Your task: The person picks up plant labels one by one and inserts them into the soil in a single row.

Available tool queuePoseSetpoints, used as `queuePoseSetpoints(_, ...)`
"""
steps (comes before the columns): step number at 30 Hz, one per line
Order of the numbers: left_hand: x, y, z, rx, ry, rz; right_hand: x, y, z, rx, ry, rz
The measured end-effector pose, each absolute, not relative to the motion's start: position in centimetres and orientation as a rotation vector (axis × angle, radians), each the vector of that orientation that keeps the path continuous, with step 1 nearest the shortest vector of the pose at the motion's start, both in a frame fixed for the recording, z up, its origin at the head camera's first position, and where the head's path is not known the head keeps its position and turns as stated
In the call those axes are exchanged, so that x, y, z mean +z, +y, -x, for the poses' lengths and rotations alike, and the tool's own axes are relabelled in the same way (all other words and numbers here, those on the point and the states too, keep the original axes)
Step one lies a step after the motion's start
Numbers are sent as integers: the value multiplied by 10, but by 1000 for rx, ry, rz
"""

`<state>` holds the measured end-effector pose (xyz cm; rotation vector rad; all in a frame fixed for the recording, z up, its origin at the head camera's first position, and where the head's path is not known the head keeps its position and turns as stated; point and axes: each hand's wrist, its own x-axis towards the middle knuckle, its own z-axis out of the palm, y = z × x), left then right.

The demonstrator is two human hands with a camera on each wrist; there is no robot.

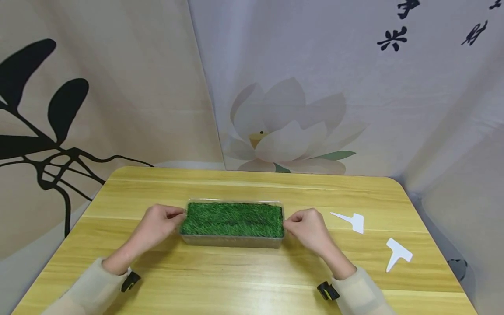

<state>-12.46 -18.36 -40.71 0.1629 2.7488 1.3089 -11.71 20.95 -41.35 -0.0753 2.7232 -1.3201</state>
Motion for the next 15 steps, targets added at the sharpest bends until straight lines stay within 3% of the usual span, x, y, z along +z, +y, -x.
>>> queuePoseSetpoints(15,-412,-170,117,1341,2711,-160,-411,224,104,-1294,2705,25)
